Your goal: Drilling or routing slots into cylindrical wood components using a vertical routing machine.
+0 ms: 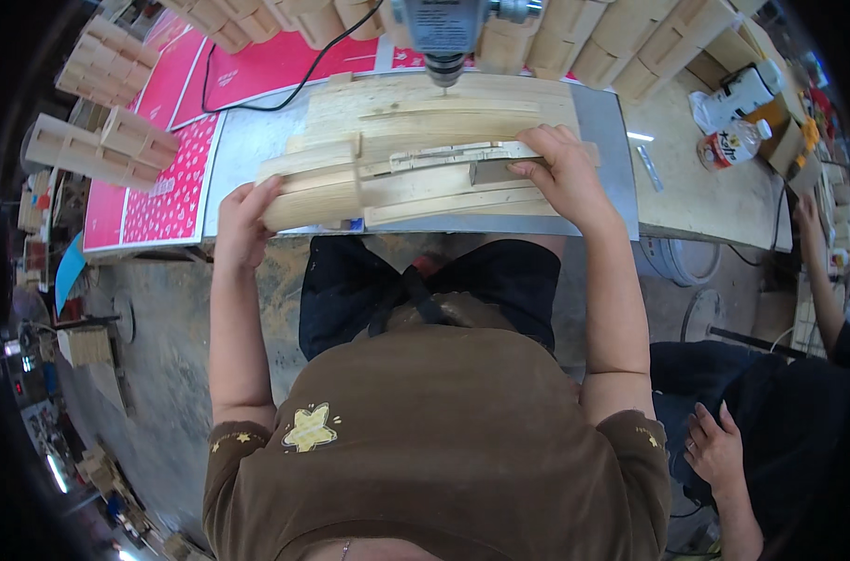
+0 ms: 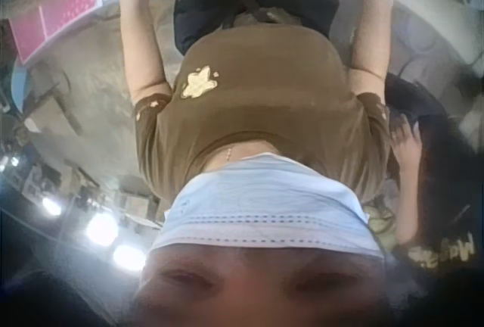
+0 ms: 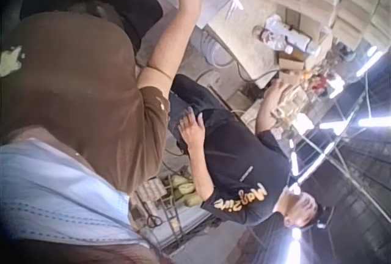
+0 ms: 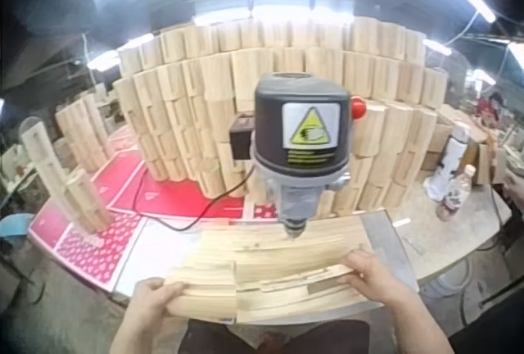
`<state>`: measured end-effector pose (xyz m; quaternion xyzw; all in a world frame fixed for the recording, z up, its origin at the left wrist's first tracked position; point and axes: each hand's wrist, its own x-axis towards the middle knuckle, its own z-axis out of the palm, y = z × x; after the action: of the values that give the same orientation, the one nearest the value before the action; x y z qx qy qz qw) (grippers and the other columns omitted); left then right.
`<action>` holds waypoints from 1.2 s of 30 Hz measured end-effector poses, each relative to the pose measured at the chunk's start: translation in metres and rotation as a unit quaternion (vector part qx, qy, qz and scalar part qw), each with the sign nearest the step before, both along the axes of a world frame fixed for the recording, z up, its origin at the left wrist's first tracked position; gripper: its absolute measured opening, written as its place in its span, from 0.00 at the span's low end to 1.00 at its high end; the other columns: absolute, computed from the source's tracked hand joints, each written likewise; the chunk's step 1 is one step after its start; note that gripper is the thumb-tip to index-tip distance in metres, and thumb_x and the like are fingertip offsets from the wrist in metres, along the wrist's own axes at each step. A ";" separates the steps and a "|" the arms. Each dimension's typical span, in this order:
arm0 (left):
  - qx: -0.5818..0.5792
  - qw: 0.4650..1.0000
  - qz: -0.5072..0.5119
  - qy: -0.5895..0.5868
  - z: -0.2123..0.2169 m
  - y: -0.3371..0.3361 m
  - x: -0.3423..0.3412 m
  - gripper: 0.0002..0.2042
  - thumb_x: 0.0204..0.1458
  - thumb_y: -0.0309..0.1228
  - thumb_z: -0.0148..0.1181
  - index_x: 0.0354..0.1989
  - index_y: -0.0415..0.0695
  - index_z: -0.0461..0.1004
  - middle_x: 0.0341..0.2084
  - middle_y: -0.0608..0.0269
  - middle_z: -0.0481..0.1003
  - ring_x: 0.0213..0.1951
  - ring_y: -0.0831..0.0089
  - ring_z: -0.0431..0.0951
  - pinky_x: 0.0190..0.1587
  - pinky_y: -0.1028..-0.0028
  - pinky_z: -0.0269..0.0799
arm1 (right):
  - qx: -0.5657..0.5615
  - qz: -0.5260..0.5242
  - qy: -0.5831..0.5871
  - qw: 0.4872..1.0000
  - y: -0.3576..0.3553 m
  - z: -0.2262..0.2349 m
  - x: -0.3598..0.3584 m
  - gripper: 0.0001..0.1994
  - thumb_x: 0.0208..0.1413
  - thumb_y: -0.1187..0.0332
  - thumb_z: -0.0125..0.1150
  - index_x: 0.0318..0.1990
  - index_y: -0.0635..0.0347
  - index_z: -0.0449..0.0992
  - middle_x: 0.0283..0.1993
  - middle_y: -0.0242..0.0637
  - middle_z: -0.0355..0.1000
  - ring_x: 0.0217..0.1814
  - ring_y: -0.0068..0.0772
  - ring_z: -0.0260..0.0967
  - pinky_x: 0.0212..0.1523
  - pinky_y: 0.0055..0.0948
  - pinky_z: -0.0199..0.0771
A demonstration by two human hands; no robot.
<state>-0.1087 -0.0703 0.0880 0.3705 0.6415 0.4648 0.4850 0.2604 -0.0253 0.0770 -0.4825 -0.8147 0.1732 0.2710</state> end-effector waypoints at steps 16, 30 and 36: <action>-0.057 0.988 -0.094 -0.111 -0.035 0.026 0.055 0.19 0.44 0.44 0.65 0.23 0.38 0.71 0.14 0.66 0.69 0.12 0.84 0.62 0.15 0.83 0.56 | 0.005 0.009 -0.025 1.000 -0.008 0.006 -0.010 0.13 0.44 0.72 0.61 0.40 0.61 0.71 0.36 0.42 0.68 0.42 0.46 0.62 0.44 0.36 0.62; 0.317 0.897 -0.163 0.262 -0.066 0.027 0.112 0.36 0.31 0.31 0.72 0.53 0.36 0.64 0.45 0.50 0.69 0.46 0.51 0.70 0.50 0.65 0.67 | 0.068 -0.078 -0.029 0.994 0.023 -0.007 0.007 0.17 0.41 0.74 0.64 0.42 0.61 0.72 0.37 0.41 0.70 0.40 0.46 0.64 0.43 0.36 0.65; 0.302 0.841 -0.044 0.446 -0.083 0.045 0.113 0.38 0.27 0.38 0.73 0.53 0.42 0.67 0.38 0.57 0.70 0.44 0.60 0.68 0.49 0.62 0.57 | 0.065 -0.101 -0.037 0.992 0.045 -0.014 -0.014 0.18 0.41 0.73 0.65 0.44 0.58 0.72 0.38 0.40 0.70 0.42 0.46 0.65 0.44 0.37 0.65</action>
<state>0.0042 -0.0248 0.0048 0.6942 0.5990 0.3979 0.0300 0.2461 0.0201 0.0630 -0.5497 -0.7809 0.0736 0.2875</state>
